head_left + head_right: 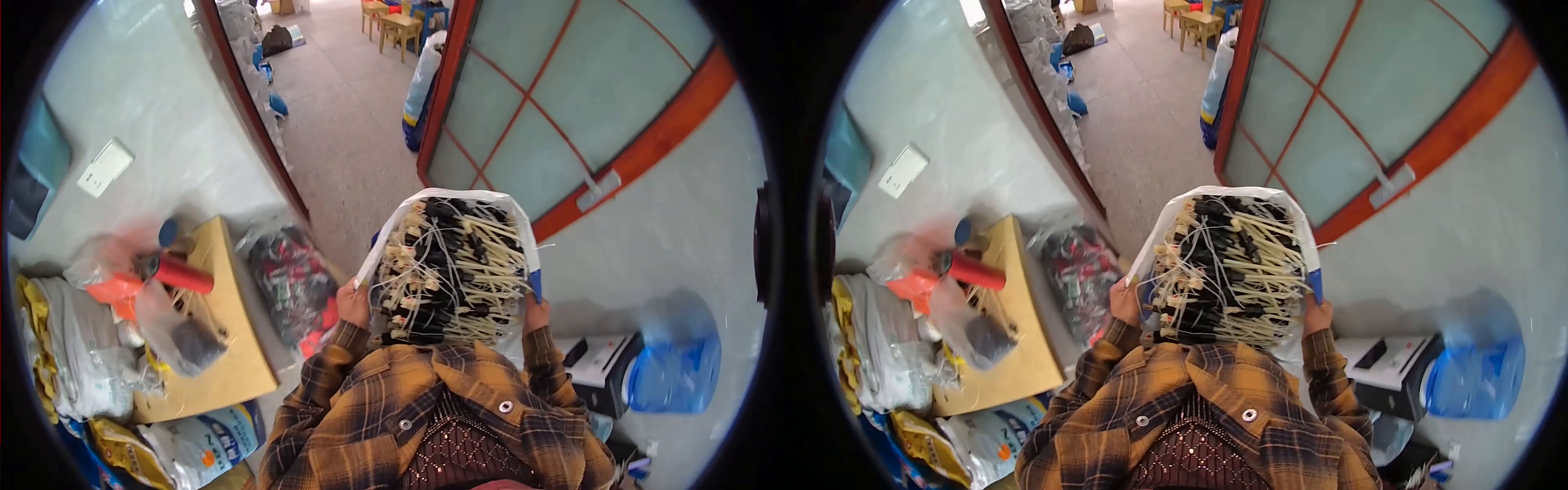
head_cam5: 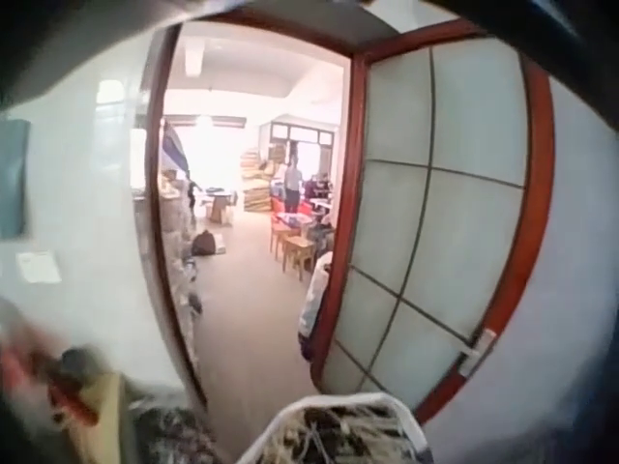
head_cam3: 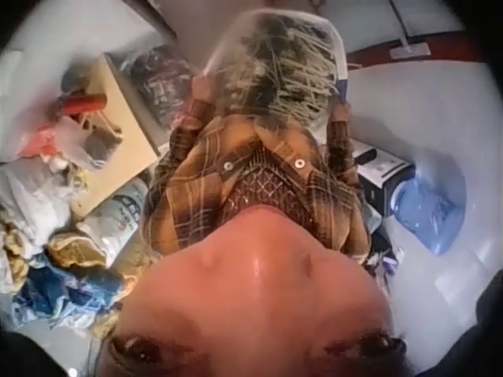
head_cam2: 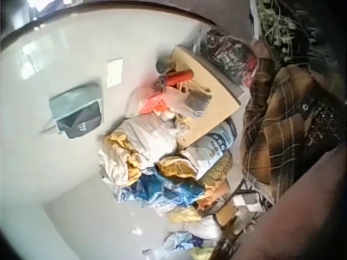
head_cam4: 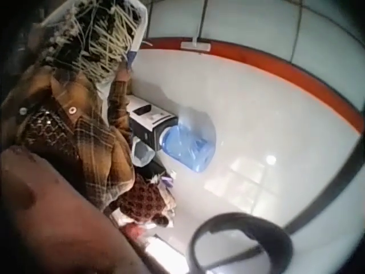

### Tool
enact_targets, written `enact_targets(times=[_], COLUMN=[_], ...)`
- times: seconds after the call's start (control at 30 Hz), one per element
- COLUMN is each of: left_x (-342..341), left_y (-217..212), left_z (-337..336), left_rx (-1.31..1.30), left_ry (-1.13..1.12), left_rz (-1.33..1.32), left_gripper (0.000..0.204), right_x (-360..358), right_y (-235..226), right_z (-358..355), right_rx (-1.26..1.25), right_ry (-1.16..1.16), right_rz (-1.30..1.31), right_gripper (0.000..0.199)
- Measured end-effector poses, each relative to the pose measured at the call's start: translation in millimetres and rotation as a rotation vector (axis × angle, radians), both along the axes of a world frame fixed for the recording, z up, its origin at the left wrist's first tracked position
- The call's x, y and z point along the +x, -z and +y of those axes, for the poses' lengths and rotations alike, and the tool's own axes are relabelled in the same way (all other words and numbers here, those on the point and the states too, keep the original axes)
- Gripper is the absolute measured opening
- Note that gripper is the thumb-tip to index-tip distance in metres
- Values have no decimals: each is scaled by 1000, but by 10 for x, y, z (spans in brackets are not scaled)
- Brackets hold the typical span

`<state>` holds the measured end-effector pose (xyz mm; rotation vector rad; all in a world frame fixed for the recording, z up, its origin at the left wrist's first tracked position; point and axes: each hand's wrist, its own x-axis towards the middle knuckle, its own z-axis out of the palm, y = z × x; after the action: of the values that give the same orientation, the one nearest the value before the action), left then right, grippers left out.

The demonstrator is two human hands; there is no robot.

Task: Assembling small components at a table and then packing them into a basket and a large sack.

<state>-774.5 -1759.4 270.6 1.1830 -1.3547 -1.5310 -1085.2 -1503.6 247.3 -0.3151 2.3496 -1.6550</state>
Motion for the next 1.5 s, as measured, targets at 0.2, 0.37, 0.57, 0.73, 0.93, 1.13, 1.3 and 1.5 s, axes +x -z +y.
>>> enact_targets(times=[0.2,0.37,0.57,0.73,0.93,1.13,1.3,1.5], left_x=[-1175,-1576,-2075,-2359,-2958,-4087,-4680,-5800], left_y=[49,135,359,667,286,89,275,-144], left_z=[-1556,-2562,-4448,-6061,-7787,-9970,-11742,-13562], left_rx=[-102,-118,53,-102,-185,-133,-1312,-260], left_ry=[-137,-199,-113,-230,-115,-16,104,176], left_rz=[-82,-90,-174,517,-228,-15,-491,-214], left_gripper=[21,21,23,25,28,28,27,22], right_x=[-1424,-2024,-2434,-2914,-3054,-4131,-4829,-5379], right_y=[4,166,405,34,-211,-33,45,-149], right_z=[-2128,-3317,-5204,-6652,-8295,-10458,-11921,-13560], right_rx=[50,103,102,53,72,13,120,168], right_ry=[-152,-233,-319,-185,-153,-194,-176,-70], right_rz=[114,32,-65,-137,-7,-16,17,-13], right_gripper=[28,27,23,21,18,19,28,33])
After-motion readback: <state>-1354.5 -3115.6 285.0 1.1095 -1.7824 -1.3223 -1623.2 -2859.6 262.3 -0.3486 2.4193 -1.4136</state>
